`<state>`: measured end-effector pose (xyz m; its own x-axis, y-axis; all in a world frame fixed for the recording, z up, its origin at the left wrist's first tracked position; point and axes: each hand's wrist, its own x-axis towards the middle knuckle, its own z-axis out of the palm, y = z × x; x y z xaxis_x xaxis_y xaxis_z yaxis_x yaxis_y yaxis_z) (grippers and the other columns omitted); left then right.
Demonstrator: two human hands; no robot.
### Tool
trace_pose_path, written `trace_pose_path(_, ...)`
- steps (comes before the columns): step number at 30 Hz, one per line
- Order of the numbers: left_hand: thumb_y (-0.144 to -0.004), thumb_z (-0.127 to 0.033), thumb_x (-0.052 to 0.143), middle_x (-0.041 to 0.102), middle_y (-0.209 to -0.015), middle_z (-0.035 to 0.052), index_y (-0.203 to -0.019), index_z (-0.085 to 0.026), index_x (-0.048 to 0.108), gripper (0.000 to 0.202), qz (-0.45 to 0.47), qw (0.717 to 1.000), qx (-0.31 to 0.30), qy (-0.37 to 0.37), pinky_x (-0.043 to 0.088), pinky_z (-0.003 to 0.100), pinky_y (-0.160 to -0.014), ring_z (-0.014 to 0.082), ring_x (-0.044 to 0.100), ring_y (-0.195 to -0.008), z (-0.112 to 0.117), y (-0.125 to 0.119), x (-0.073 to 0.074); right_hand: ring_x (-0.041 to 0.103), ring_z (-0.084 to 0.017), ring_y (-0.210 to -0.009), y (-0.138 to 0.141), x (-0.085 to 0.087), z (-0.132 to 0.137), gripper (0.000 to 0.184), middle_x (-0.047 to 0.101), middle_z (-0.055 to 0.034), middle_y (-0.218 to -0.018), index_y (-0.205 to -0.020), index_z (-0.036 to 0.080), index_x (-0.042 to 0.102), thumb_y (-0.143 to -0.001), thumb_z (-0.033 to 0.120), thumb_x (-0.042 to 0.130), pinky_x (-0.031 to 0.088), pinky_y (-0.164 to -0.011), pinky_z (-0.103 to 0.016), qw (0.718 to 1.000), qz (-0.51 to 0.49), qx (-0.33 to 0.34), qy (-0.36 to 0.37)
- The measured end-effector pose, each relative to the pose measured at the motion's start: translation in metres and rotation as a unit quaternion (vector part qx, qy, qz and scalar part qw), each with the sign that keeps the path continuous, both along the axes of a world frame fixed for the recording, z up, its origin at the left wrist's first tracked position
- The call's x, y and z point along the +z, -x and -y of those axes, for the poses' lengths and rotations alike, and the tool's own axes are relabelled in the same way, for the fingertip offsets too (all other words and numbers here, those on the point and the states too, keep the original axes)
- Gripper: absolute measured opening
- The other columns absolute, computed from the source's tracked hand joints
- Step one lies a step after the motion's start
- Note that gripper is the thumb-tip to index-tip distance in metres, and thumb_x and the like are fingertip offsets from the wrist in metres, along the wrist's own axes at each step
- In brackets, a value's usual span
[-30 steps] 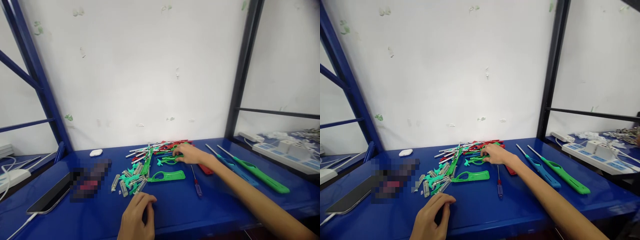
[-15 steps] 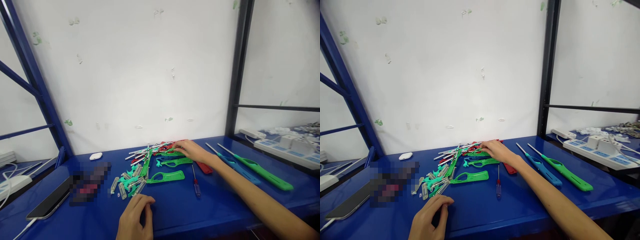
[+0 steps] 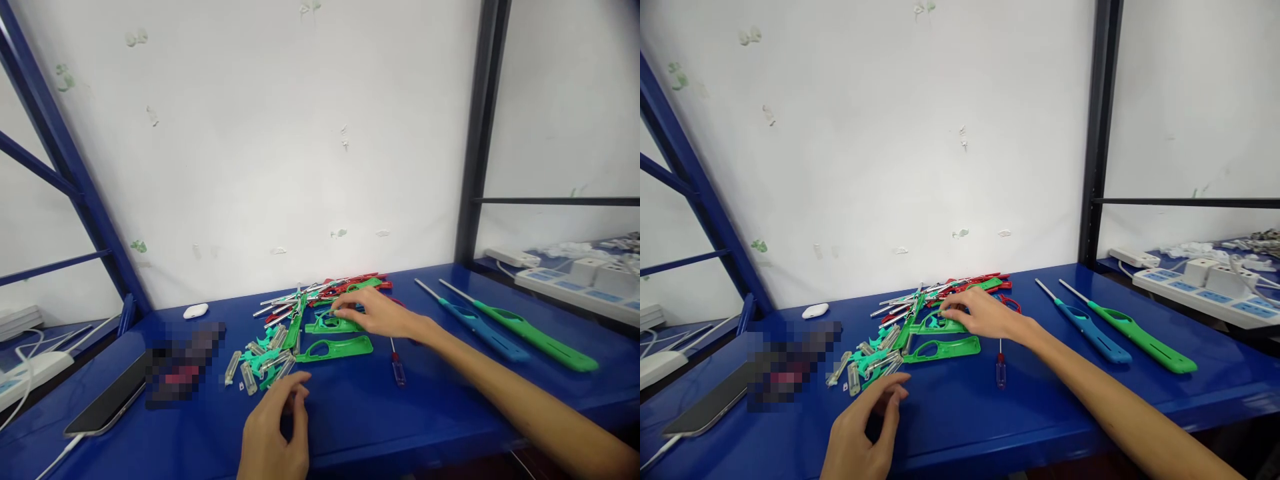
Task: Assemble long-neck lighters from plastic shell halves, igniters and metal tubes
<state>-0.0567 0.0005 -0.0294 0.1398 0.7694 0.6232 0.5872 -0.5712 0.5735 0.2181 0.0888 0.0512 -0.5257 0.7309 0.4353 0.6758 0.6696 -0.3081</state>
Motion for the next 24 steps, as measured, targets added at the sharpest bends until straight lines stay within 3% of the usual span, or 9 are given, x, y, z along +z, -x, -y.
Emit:
trace_pose_path(4,-0.104,-0.032,0.049,0.078,-0.092,0.0027,-0.115,-0.026,0.073,0.027,-0.039,0.996,-0.047,0.061,0.060,0.027,-0.072,0.0194,0.075,-0.078,-0.005,-0.002,0.011,0.072,-0.021,-0.101,0.004,-0.013,-0.010,0.029,0.071,-0.0084,-0.124,-0.126,0.018,0.067,-0.103,0.036,0.067,0.062,-0.086,-0.042,1.000,0.004,-0.021,-0.017)
trace_pose_path(10,-0.105,-0.024,0.042,0.077,-0.101,0.0059,-0.111,-0.025,0.074,0.032,-0.157,0.981,-0.062,0.093,0.058,0.035,-0.083,0.0236,0.075,-0.091,-0.003,-0.019,0.041,0.068,-0.026,-0.115,-0.003,-0.024,-0.023,0.036,0.065,-0.0107,-0.138,-0.135,0.021,0.064,-0.103,0.036,0.067,0.059,-0.097,-0.049,0.984,-0.019,-0.151,-0.097)
trace_pose_path(13,-0.104,-0.017,0.042,0.075,-0.103,0.0085,-0.106,-0.023,0.074,0.032,-0.276,0.946,-0.084,0.150,0.057,0.041,-0.088,0.0269,0.073,-0.094,-0.001,-0.030,0.059,0.070,-0.024,-0.110,-0.008,-0.022,-0.022,0.034,0.067,-0.0101,-0.134,-0.132,0.020,0.065,-0.103,0.037,0.067,0.061,-0.093,-0.046,0.989,0.034,-0.118,-0.081)
trace_pose_path(15,-0.102,-0.017,0.045,0.074,-0.106,0.0115,-0.106,-0.022,0.075,0.031,-0.300,0.936,-0.098,0.156,0.057,0.046,-0.089,0.0310,0.073,-0.097,0.000,-0.034,0.067,0.071,-0.024,-0.108,-0.012,-0.021,-0.020,0.034,0.068,-0.0098,-0.132,-0.131,0.019,0.065,-0.102,0.037,0.067,0.061,-0.091,-0.045,0.992,0.083,-0.069,-0.058)
trace_pose_path(17,-0.101,-0.017,0.048,0.073,-0.111,0.0135,-0.112,-0.022,0.075,0.029,-0.305,0.934,-0.112,0.152,0.056,0.051,-0.092,0.0343,0.072,-0.102,0.001,-0.035,0.067,0.070,-0.024,-0.109,-0.016,-0.021,-0.019,0.034,0.068,-0.0098,-0.132,-0.131,0.019,0.065,-0.102,0.037,0.067,0.061,-0.092,-0.046,0.991,0.118,-0.036,-0.043)
trace_pose_path(20,-0.099,-0.018,0.050,0.073,-0.118,0.0145,-0.125,-0.024,0.072,0.035,-0.291,0.937,-0.124,0.146,0.054,0.053,-0.095,0.0360,0.071,-0.107,0.002,-0.031,0.056,0.071,-0.024,-0.108,-0.020,-0.023,-0.021,0.034,0.068,-0.0097,-0.131,-0.131,0.019,0.065,-0.102,0.036,0.068,0.061,-0.091,-0.045,0.991,0.130,-0.013,-0.042)
trace_pose_path(24,-0.101,-0.019,0.045,0.074,-0.114,0.0131,-0.129,-0.023,0.071,0.038,-0.224,0.957,-0.127,0.131,0.053,0.045,-0.095,0.0315,0.070,-0.105,-0.004,-0.025,0.037,0.071,-0.022,-0.104,-0.020,-0.018,-0.019,0.030,0.070,-0.0089,-0.127,-0.128,0.019,0.066,-0.103,0.036,0.066,0.062,-0.088,-0.043,0.993,0.085,-0.020,-0.073)
